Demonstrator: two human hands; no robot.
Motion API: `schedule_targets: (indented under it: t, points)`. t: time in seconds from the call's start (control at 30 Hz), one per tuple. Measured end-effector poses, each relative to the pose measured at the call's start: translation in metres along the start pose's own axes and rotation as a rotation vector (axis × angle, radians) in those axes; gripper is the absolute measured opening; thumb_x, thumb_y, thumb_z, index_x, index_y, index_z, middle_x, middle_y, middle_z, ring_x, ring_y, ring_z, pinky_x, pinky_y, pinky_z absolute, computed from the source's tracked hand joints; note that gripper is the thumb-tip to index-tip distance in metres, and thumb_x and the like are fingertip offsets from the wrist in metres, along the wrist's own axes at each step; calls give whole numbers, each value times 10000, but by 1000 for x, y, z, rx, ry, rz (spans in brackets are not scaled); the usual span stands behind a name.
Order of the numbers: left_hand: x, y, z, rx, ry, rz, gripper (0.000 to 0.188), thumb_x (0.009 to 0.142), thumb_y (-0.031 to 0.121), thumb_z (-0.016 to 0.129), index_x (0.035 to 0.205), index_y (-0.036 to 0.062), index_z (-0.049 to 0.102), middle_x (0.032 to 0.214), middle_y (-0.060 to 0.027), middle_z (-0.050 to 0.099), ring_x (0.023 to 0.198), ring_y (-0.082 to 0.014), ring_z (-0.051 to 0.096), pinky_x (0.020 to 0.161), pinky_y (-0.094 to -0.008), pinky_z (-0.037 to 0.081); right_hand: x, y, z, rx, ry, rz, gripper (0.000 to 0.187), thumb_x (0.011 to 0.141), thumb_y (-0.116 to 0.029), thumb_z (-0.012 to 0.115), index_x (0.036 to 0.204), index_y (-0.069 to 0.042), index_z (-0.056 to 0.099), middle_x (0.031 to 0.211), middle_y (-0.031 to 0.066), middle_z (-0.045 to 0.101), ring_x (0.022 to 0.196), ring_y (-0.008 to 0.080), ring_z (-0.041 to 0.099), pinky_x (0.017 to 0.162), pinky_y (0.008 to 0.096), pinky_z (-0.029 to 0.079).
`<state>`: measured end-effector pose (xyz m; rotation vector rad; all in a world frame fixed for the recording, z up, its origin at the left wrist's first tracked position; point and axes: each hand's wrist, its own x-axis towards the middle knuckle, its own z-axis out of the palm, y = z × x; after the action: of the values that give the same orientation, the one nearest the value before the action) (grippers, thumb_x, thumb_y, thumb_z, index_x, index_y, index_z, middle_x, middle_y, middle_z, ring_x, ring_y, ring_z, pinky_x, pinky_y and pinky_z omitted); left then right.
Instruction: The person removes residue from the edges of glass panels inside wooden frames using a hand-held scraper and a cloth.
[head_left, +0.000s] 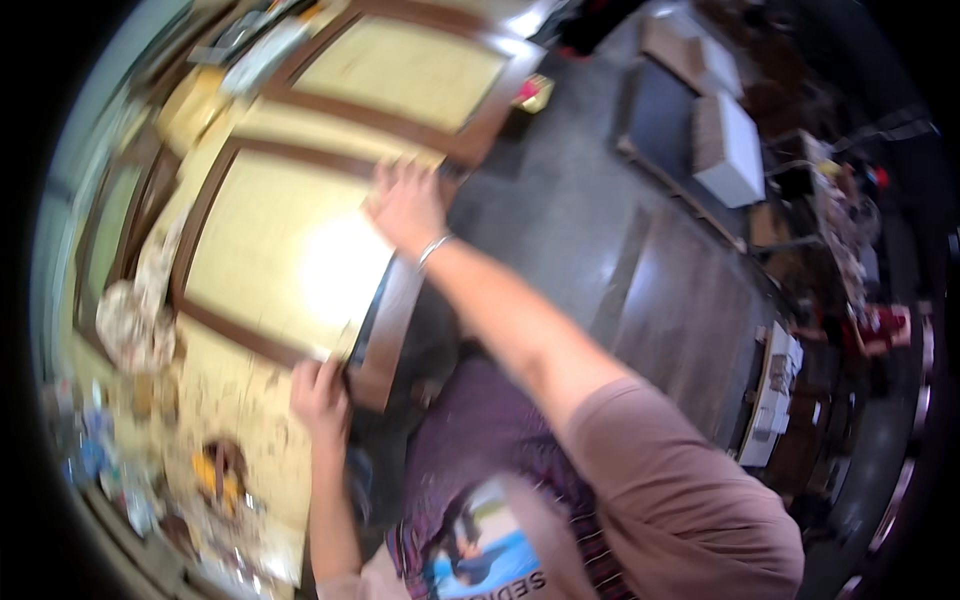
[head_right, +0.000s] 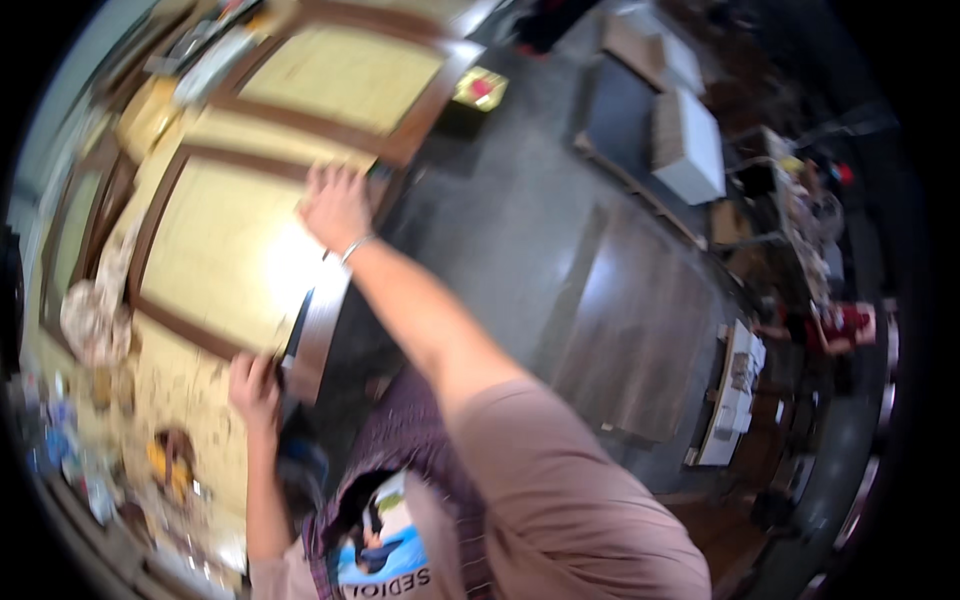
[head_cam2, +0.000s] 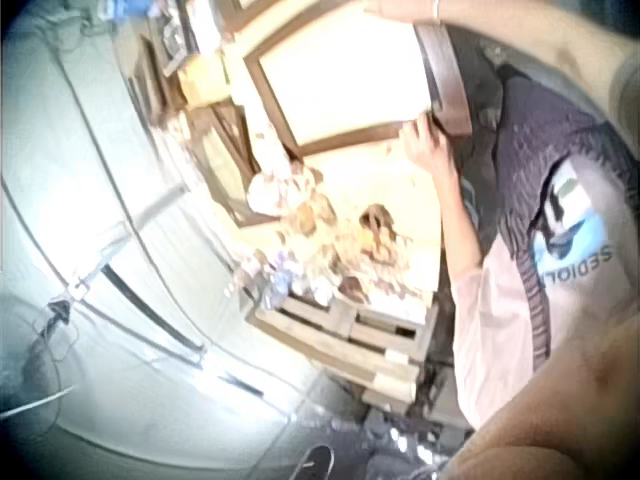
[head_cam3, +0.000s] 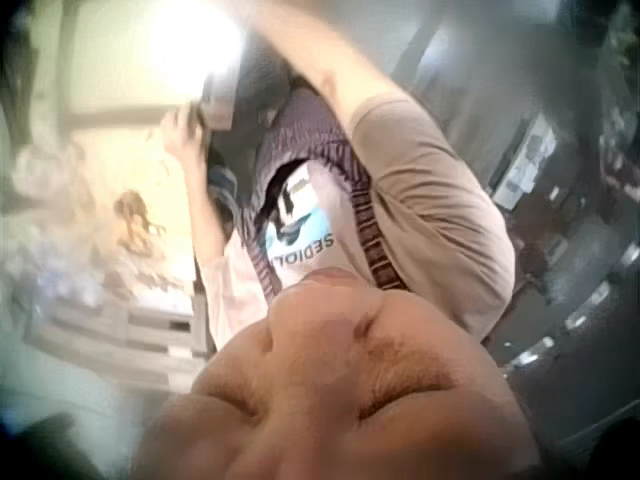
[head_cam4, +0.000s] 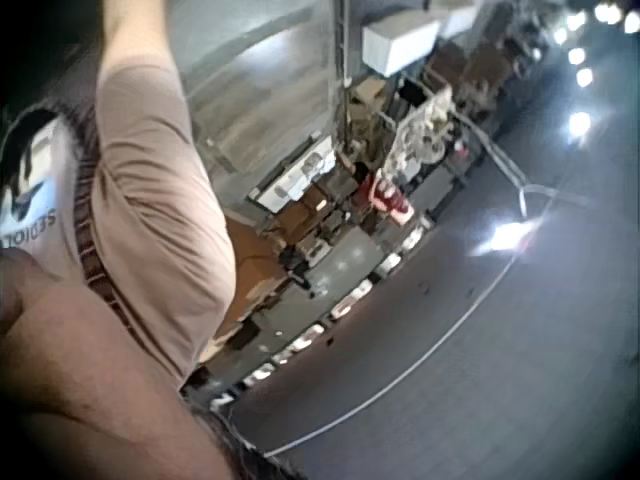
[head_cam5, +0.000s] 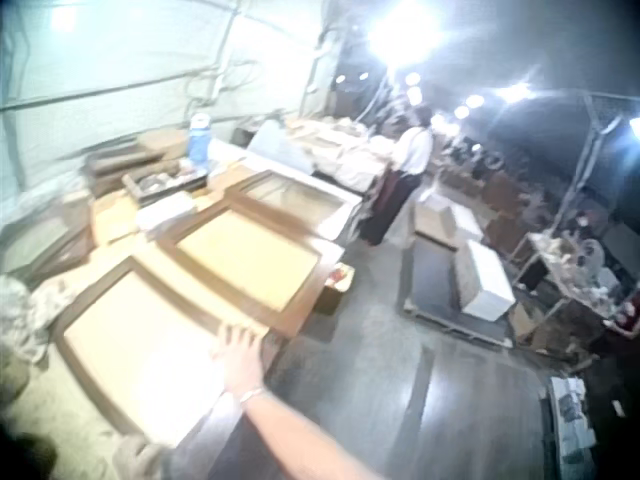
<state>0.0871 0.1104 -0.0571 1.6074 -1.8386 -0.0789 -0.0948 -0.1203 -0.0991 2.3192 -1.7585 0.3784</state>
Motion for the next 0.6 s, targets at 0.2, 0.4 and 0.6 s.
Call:
schedule_targets:
  t: [0.2,0.4,0.6]
  points:
    - [20,-10,0,-44,-35,36,218,678,-8,660,859,107,699,788,-35,599,740,-239,566,620,-351,473,5,-4,-11,50,52,-1,654,875,-459,535,1343,-10,454,1241,217,514,1137,356,469,997,522,325]
    - [5,-12,-13,-80,-210,123,258,614,-8,646,840,105,696,735,-29,567,710,-218,549,585,-335,466,5,-5,-5,49,52,-24,639,878,-451,533,1336,-11,464,1210,209,525,1106,349,475,962,490,339]
    - [18,-8,-7,-144,-212,168,249,599,7,663,830,93,697,704,-31,552,687,-225,549,559,-333,465,8,-3,-4,24,70,-21,624,875,-462,530,1306,-14,480,1186,201,534,1098,349,486,957,489,340]
